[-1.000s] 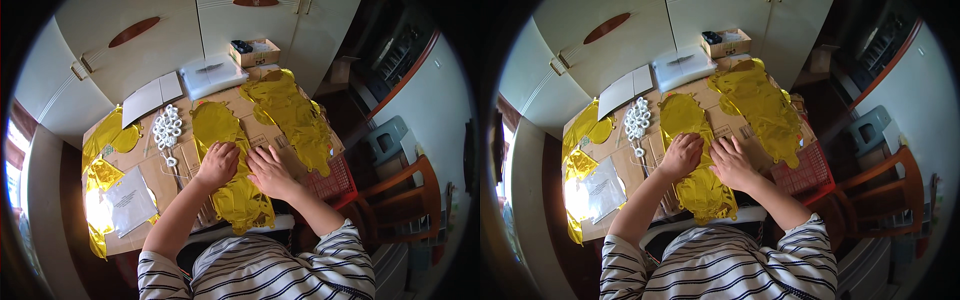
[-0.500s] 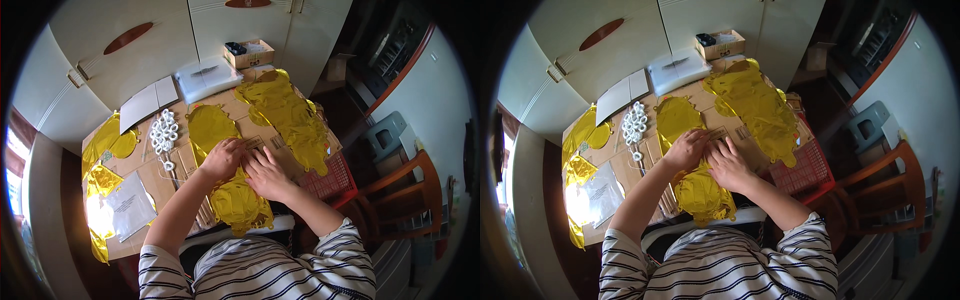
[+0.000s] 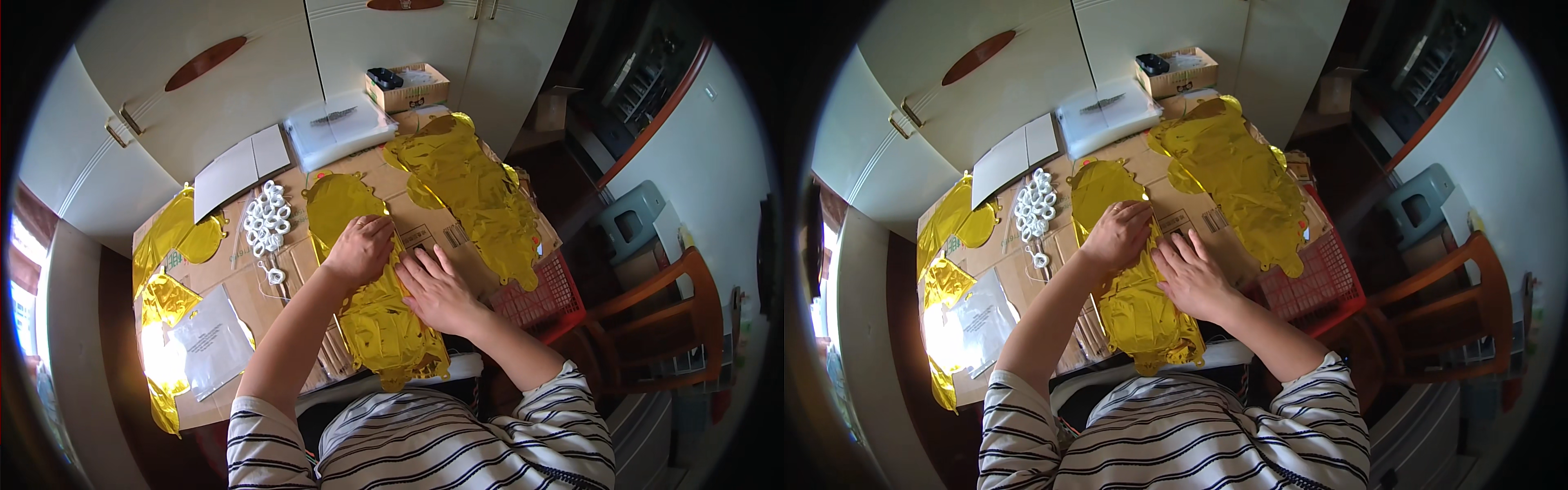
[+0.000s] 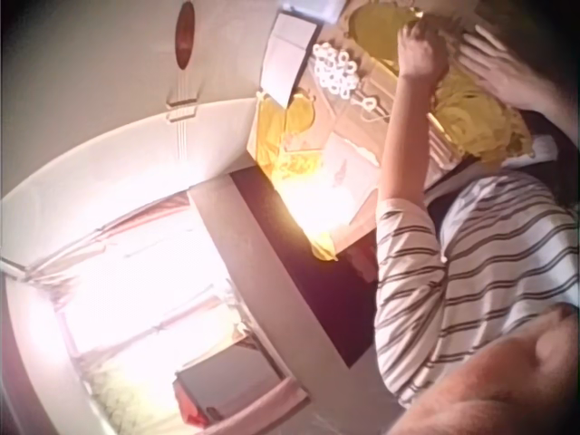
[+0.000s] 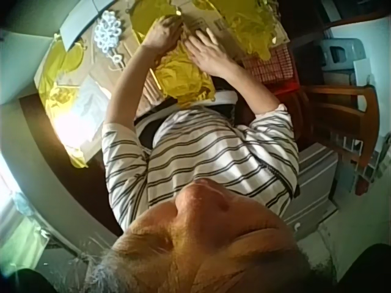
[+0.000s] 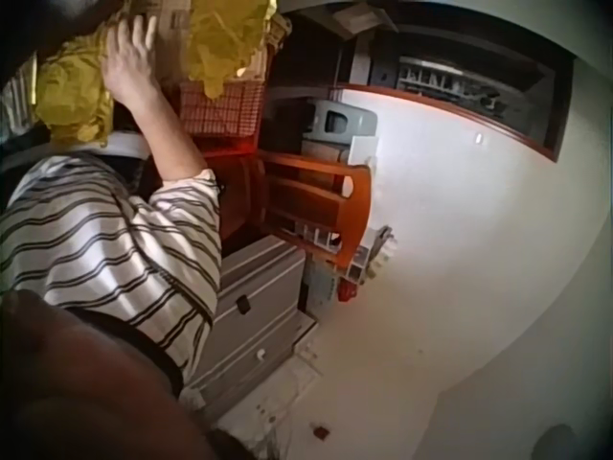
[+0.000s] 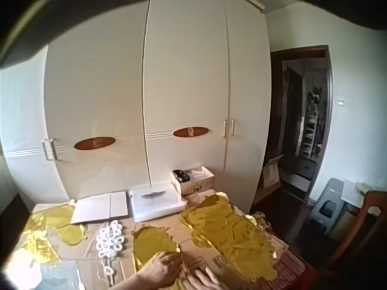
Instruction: Folding gold foil packaging materials by hand.
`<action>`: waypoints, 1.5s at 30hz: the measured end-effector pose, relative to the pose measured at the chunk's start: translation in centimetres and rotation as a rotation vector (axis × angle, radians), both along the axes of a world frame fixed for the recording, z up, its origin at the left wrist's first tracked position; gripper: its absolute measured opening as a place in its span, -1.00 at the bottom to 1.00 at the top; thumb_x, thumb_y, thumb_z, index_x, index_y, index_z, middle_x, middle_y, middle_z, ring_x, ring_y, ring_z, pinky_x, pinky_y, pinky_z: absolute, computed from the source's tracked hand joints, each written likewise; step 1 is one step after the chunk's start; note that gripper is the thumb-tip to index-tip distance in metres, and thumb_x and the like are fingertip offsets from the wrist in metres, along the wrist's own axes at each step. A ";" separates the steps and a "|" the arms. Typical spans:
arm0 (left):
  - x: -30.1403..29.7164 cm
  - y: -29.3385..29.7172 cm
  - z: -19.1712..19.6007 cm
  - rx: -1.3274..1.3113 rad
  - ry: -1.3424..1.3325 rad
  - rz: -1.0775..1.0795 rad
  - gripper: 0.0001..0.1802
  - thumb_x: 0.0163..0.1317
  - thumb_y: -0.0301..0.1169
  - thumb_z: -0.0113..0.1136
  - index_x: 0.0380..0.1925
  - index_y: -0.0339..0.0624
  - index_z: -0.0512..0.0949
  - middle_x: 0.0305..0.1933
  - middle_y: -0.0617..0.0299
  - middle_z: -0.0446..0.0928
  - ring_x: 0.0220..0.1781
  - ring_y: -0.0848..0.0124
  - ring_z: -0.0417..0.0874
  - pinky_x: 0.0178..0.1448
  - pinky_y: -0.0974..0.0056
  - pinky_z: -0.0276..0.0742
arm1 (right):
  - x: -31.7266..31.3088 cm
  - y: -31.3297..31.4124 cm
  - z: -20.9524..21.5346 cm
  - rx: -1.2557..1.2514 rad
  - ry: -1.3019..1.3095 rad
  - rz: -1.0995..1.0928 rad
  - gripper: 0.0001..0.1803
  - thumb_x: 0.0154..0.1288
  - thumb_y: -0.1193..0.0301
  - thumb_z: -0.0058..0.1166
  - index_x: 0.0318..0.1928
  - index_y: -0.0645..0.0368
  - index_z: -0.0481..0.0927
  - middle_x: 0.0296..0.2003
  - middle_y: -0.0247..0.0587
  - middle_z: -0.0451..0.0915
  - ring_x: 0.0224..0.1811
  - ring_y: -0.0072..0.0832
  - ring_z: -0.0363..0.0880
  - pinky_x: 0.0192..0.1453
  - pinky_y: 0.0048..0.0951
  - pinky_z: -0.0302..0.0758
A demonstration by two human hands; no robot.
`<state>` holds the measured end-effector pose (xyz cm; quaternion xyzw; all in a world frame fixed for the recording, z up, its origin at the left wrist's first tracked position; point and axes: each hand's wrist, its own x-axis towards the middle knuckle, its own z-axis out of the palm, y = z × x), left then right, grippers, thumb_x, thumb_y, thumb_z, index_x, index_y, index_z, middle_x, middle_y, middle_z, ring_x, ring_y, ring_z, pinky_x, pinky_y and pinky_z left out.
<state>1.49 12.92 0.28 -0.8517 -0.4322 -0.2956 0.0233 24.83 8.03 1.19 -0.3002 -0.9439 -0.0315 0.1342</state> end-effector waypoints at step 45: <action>-0.2 -0.1 -0.3 -0.099 0.050 0.092 -0.34 0.33 -0.08 0.31 0.29 -0.29 0.49 0.37 -0.04 0.52 0.46 0.03 0.46 0.62 -0.13 0.18 | 7.8 -4.5 -0.8 -0.104 0.292 0.153 -0.39 0.17 0.47 0.28 0.29 0.15 0.54 0.35 -0.07 0.45 0.39 -0.11 0.46 0.54 0.09 0.30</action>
